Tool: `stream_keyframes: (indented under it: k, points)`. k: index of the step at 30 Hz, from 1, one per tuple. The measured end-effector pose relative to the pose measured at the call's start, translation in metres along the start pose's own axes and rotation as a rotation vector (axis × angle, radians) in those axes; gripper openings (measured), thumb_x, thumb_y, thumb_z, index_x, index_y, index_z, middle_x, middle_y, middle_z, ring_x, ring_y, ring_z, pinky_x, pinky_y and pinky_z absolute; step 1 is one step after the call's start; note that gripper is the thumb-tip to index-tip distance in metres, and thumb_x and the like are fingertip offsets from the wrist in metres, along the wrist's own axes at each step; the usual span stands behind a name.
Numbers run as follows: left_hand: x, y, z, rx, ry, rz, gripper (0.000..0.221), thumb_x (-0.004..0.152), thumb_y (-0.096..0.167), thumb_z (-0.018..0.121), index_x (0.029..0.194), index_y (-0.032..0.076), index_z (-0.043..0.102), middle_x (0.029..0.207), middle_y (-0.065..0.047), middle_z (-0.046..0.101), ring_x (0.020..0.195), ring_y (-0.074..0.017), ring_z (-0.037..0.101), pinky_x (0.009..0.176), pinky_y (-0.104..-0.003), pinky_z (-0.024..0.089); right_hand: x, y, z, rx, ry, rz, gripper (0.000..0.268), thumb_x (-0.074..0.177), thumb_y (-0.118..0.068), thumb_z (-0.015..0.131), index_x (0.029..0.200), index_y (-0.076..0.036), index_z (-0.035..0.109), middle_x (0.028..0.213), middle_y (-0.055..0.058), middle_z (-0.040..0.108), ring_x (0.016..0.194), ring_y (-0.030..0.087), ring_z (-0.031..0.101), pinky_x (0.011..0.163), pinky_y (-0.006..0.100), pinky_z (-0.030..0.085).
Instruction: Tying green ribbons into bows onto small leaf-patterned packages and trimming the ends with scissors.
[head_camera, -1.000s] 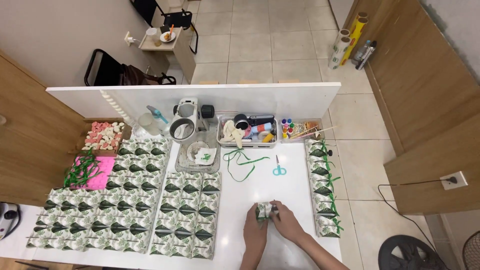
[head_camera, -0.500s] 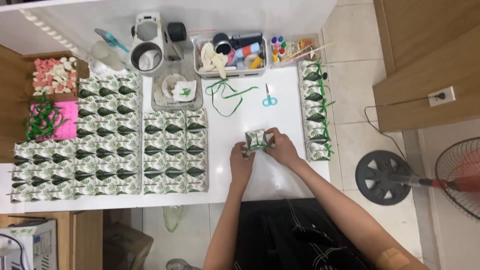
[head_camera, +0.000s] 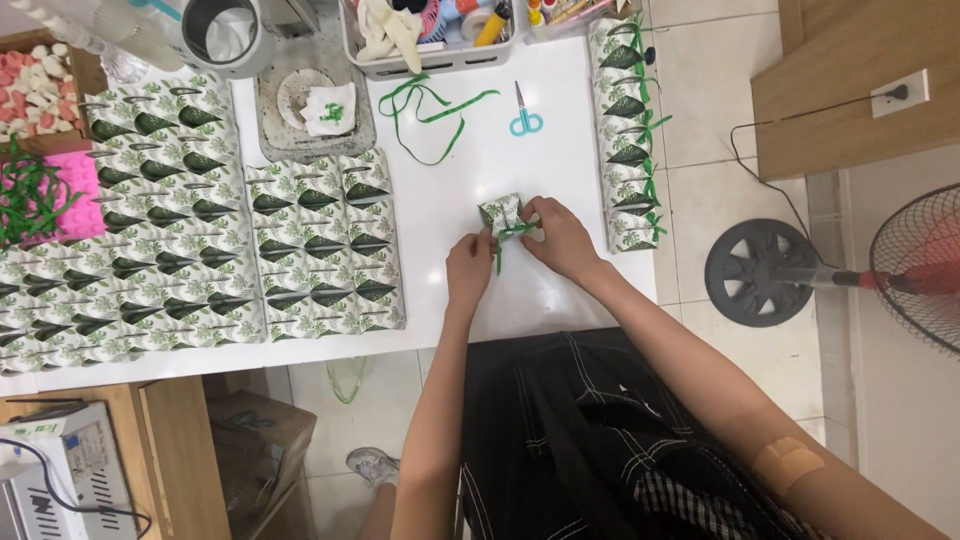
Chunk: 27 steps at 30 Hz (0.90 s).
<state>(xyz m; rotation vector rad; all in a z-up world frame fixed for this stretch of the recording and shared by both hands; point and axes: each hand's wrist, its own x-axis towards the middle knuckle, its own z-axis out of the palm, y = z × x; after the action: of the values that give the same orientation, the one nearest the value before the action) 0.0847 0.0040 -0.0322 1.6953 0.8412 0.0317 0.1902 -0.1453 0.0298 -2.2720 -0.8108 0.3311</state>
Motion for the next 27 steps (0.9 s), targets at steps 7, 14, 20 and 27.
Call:
stream_keyframes:
  k: [7,14,20,27]
  points:
    - [0.016,-0.026,0.007,-0.419,-0.201,-0.288,0.042,0.102,0.039,0.059,0.104,0.001,0.077,0.089,-0.007,0.077,0.077,-0.0121,0.072,0.061,-0.022,0.048,0.0,0.027,0.012,0.201,-0.1,0.112,0.023,0.09,-0.005,0.067,0.111,-0.003,0.057,0.102,0.014,0.074,0.085,0.028,0.076,0.075,0.037,0.06]
    - [0.006,-0.006,0.001,-0.362,-0.228,-0.388,0.035,0.095,0.042,0.068,0.106,0.011,0.081,0.091,0.001,0.07,0.078,-0.0071,0.062,0.051,-0.022,0.031,0.005,0.002,-0.006,0.087,-0.137,0.109,0.033,0.083,-0.01,0.076,0.112,-0.003,0.062,0.098,0.016,0.074,0.094,0.031,0.072,0.083,0.042,0.056]
    - [0.008,-0.006,-0.003,-0.494,-0.235,-0.576,0.041,0.096,0.05,0.061,0.104,0.016,0.082,0.092,0.007,0.065,0.082,-0.0067,0.057,0.068,-0.024,0.04,0.006,0.019,0.002,0.151,-0.096,0.029,0.021,0.092,-0.011,0.072,0.109,-0.002,0.063,0.106,0.016,0.073,0.105,0.033,0.069,0.087,0.043,0.054]
    - [0.01,-0.018,0.001,-0.489,-0.217,-0.535,0.032,0.09,0.041,0.075,0.108,0.015,0.079,0.093,0.008,0.068,0.082,-0.0047,0.059,0.07,-0.024,0.04,0.005,0.018,0.003,0.236,-0.146,0.089,0.024,0.088,-0.013,0.076,0.107,-0.002,0.065,0.101,0.011,0.075,0.096,0.024,0.074,0.085,0.036,0.057]
